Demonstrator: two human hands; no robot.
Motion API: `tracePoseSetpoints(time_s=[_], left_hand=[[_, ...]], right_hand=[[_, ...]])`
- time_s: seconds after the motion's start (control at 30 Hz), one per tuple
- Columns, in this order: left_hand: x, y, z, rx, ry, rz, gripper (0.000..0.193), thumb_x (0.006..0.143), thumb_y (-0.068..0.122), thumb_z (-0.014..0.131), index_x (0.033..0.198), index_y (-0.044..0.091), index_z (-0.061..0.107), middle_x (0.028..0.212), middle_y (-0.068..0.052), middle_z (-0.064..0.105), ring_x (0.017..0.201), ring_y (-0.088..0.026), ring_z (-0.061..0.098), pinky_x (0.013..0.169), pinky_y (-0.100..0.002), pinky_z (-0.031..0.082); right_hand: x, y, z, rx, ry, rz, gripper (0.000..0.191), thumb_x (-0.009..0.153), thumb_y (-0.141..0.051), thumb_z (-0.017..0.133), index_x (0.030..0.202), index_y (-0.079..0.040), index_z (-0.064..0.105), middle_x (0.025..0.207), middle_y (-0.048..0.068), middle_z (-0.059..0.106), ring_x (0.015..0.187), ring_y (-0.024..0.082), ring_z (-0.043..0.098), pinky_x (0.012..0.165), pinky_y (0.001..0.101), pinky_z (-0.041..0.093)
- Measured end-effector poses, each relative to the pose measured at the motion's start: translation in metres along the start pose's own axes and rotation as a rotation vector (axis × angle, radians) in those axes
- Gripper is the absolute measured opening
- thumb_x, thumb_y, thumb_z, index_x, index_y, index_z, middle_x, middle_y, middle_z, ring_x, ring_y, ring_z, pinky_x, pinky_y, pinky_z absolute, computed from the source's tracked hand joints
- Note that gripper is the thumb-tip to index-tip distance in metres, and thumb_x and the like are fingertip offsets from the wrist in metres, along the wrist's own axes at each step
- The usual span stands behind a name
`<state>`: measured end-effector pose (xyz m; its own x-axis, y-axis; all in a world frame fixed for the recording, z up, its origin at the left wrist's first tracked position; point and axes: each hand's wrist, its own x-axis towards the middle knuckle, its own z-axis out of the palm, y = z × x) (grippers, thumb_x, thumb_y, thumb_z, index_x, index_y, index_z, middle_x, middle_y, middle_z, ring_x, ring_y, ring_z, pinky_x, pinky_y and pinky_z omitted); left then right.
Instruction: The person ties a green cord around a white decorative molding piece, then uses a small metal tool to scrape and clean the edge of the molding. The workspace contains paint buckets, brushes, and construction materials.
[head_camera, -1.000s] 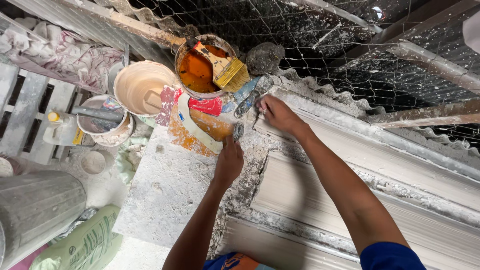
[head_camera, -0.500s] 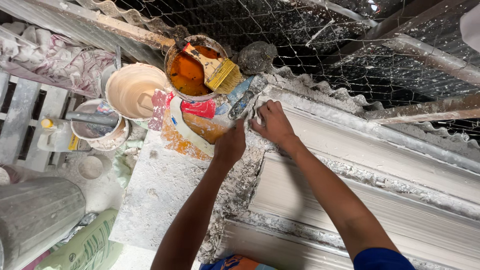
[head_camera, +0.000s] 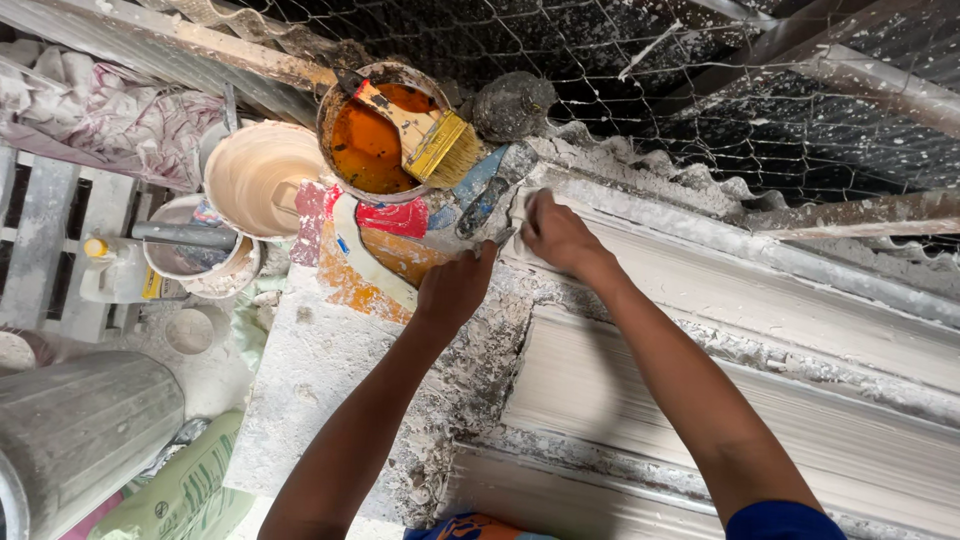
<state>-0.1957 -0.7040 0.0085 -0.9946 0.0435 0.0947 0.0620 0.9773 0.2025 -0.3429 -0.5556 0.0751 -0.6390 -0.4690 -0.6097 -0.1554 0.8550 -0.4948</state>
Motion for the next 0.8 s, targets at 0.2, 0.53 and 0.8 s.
tracePoseSetpoints(time_s=[0.2,0.53,0.8], left_hand=[[-0.002,-0.001,-0.003,-0.013,0.016,0.011,0.016,0.098,0.014,0.055,0.112,0.008,0.052,0.073,-0.009,0.069,0.056,-0.025,0.071,0.044,-0.039,0.056],[0.004,0.002,-0.004,-0.022,-0.040,-0.009,0.015,0.101,0.014,0.052,0.112,0.004,0.051,0.075,-0.012,0.071,0.058,-0.027,0.073,0.046,-0.039,0.057],[0.017,0.003,-0.017,-0.021,-0.248,-0.007,0.019,0.101,0.016,0.050,0.116,0.005,0.050,0.076,-0.013,0.073,0.064,-0.028,0.075,0.051,-0.041,0.059]], right_hand=[[0.020,0.037,0.022,-0.198,0.338,-0.433,0.033,0.098,-0.019,0.048,0.075,-0.007,0.067,0.082,0.015,0.070,0.081,0.028,0.059,0.084,0.0506,0.049],[0.027,0.072,0.068,-0.111,0.730,-0.705,0.022,0.096,-0.015,0.054,0.082,-0.003,0.066,0.086,0.012,0.068,0.084,0.025,0.056,0.083,0.0401,0.050],[0.016,0.042,0.056,-0.107,0.806,-0.532,0.021,0.109,-0.017,0.048,0.101,-0.002,0.061,0.113,0.012,0.065,0.106,0.031,0.057,0.097,0.0416,0.046]])
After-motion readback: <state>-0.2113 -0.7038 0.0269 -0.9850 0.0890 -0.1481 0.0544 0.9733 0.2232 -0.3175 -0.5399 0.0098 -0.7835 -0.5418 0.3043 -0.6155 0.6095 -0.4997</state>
